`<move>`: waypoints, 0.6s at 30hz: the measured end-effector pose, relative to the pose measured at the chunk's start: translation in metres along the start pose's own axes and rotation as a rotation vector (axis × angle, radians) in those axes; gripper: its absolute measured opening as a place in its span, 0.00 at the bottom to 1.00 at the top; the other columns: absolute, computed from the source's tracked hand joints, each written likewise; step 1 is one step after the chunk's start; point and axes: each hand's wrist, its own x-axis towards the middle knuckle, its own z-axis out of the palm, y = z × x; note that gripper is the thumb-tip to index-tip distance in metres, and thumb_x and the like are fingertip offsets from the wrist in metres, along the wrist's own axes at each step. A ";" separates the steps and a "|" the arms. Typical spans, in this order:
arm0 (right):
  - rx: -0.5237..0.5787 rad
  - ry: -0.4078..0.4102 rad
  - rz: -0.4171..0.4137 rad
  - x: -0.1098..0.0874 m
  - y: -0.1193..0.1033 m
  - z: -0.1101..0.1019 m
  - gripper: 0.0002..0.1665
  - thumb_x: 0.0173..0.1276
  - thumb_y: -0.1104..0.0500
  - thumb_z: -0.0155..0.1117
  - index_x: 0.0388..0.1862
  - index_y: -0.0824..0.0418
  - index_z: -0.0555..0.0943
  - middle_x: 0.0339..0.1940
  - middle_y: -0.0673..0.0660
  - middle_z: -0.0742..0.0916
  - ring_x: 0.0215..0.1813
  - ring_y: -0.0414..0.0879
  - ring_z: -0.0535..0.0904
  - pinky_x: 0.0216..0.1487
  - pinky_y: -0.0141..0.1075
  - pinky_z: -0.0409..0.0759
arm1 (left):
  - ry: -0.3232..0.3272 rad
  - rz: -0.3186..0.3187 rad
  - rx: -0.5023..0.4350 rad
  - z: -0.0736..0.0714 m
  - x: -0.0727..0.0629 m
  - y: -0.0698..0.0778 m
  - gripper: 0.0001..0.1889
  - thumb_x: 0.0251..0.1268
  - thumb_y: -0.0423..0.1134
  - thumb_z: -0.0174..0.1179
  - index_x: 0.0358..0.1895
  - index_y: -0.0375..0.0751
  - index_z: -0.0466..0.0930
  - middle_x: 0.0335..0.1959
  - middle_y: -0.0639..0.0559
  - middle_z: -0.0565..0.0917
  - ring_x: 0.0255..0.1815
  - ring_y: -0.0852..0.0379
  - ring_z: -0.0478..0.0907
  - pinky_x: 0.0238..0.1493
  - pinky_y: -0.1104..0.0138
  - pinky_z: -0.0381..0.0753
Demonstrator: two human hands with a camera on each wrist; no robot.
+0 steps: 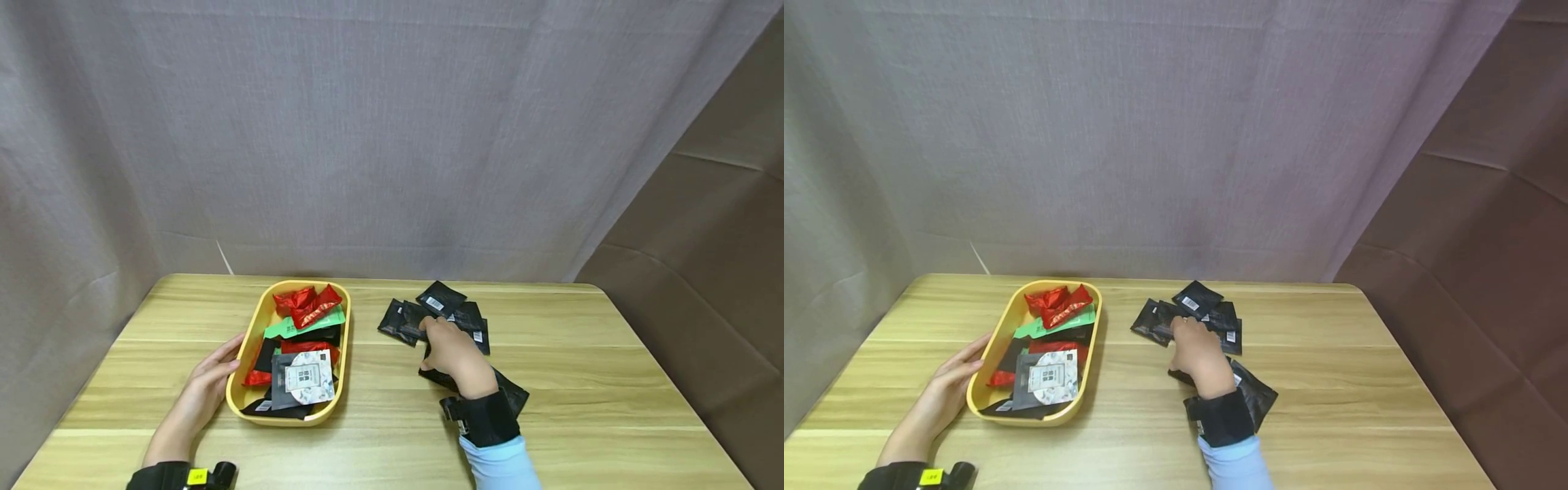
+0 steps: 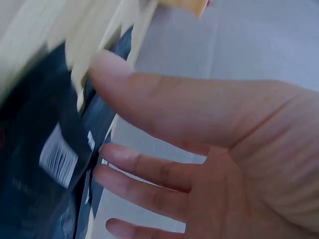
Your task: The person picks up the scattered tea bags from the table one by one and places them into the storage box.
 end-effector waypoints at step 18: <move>-0.039 -0.106 0.077 -0.002 0.024 -0.004 0.43 0.32 0.59 0.90 0.48 0.62 0.74 0.44 0.60 0.78 0.48 0.57 0.76 0.47 0.52 0.78 | -0.019 0.003 -0.005 0.000 0.000 0.002 0.25 0.75 0.28 0.43 0.73 0.42 0.65 0.62 0.66 0.75 0.62 0.69 0.72 0.61 0.76 0.70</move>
